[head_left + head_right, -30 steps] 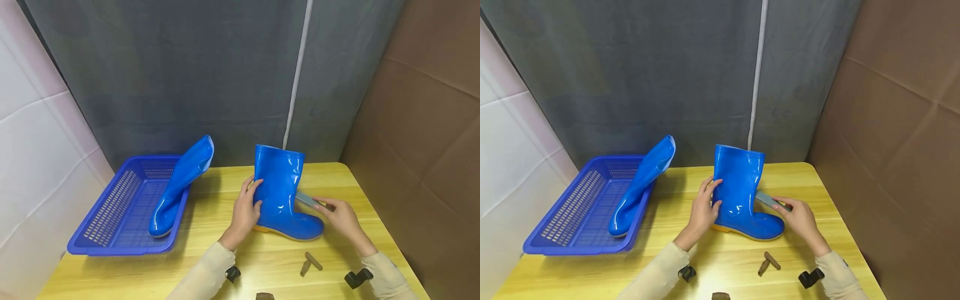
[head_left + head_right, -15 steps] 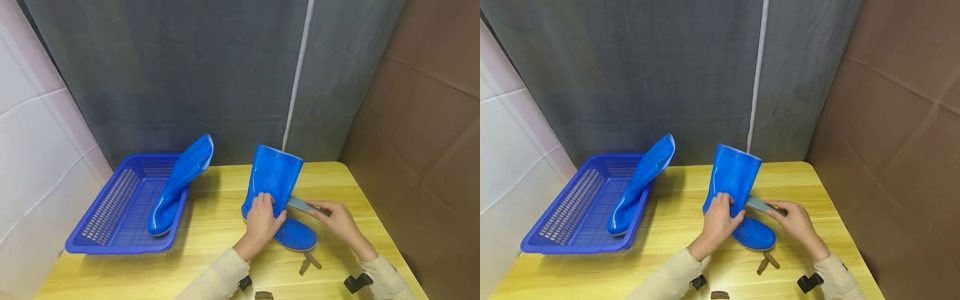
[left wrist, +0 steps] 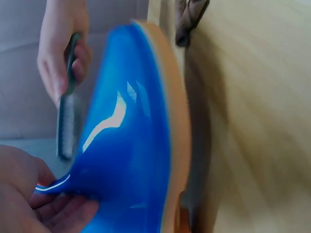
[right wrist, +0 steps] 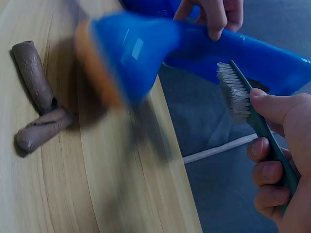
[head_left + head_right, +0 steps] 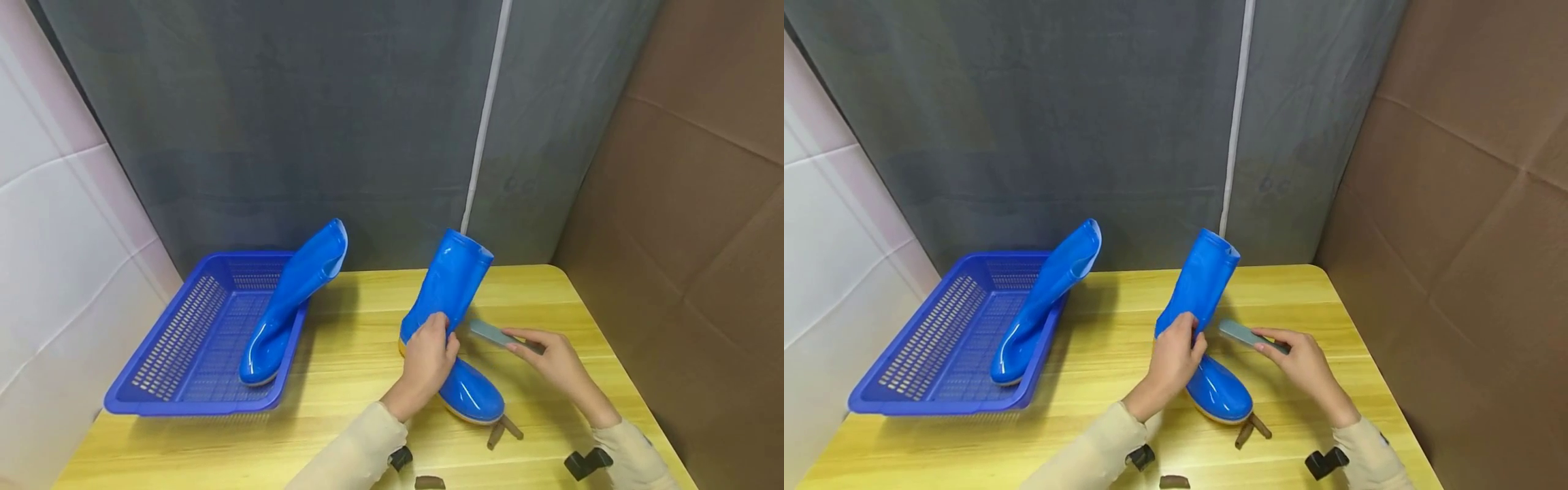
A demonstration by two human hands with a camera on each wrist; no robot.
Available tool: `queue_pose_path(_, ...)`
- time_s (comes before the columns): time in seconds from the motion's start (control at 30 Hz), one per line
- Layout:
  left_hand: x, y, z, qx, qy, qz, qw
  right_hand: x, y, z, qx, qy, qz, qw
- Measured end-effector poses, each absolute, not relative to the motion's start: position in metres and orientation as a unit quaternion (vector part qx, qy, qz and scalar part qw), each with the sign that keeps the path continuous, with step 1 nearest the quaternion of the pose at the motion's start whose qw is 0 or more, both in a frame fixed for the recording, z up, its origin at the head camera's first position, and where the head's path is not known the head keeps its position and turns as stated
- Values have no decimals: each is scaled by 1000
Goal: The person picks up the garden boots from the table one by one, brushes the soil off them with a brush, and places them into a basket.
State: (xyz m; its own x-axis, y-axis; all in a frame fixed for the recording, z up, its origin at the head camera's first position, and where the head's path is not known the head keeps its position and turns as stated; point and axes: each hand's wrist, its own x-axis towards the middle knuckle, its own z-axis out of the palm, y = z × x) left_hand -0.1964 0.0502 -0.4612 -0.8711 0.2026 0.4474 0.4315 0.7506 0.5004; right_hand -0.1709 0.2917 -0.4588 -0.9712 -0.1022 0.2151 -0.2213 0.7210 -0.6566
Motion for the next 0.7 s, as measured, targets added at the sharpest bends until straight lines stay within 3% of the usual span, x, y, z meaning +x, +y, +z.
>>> queue_pose_path(0.17,-207,36,-451,-179,-891,-370,191,-169,296,-457,81,-924,366,76)
queue_pose_path(0.4,-212,18,-451,-176,-890,-400,132,-169,298,-458,89,-921,372,75)
queue_pose_path(0.7,-209,11,-467,-198,-895,-386,110,-165,303,-469,124,-925,347,94)
